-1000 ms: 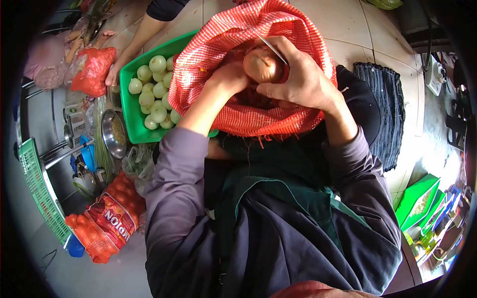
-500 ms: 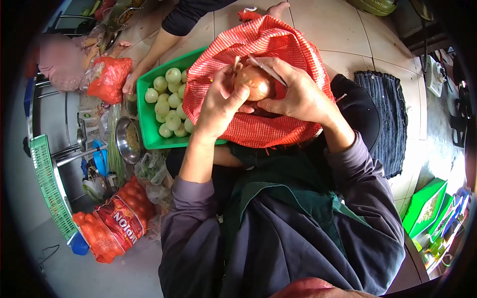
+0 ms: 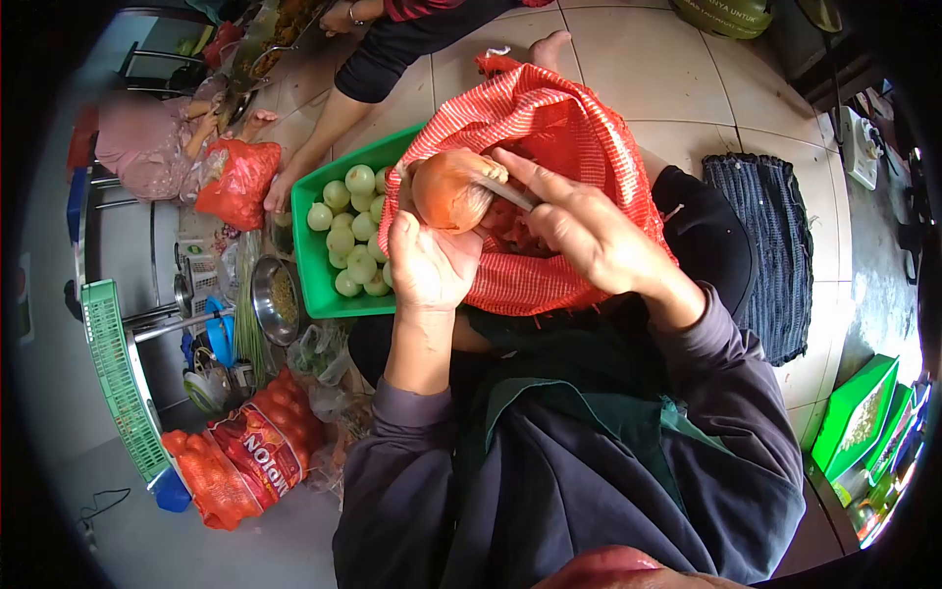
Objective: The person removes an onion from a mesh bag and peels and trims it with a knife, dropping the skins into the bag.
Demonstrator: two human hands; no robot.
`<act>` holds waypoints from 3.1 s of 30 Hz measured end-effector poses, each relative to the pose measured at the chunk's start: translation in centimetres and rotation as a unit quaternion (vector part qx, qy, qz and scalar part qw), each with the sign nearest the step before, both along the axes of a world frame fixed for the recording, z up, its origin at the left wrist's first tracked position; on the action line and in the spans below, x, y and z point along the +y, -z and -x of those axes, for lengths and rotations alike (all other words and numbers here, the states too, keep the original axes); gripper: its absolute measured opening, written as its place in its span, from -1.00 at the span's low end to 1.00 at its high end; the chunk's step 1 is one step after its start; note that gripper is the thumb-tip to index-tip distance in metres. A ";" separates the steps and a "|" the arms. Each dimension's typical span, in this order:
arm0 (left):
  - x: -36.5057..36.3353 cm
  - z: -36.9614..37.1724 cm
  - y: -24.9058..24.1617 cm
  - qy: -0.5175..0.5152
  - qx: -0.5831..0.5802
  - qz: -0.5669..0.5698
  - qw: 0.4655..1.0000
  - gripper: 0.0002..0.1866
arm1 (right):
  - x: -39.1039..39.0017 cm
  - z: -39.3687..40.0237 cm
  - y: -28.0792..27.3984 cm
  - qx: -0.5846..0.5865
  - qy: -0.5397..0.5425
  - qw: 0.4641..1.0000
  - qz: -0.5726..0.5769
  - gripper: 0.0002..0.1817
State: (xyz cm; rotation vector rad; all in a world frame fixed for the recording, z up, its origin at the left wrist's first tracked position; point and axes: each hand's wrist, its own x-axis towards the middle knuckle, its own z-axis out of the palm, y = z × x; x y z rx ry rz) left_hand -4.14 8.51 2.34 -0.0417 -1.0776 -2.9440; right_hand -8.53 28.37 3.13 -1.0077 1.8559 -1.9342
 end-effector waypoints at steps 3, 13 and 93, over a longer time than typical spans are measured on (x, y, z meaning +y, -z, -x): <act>0.5 0.5 0.1 -0.070 -0.004 0.143 0.987 -0.12 | -0.7 -0.6 -0.2 -0.034 -0.015 0.999 0.010 -0.38; 1.4 0.5 1.1 -0.124 -0.012 0.199 0.972 -0.33 | -2.6 -1.1 2.1 -0.017 0.063 0.997 0.052 -0.39; -0.5 -0.4 0.8 -0.032 -0.036 0.141 0.989 -0.39 | -3.0 -1.1 1.3 -0.104 0.043 0.987 0.117 -0.68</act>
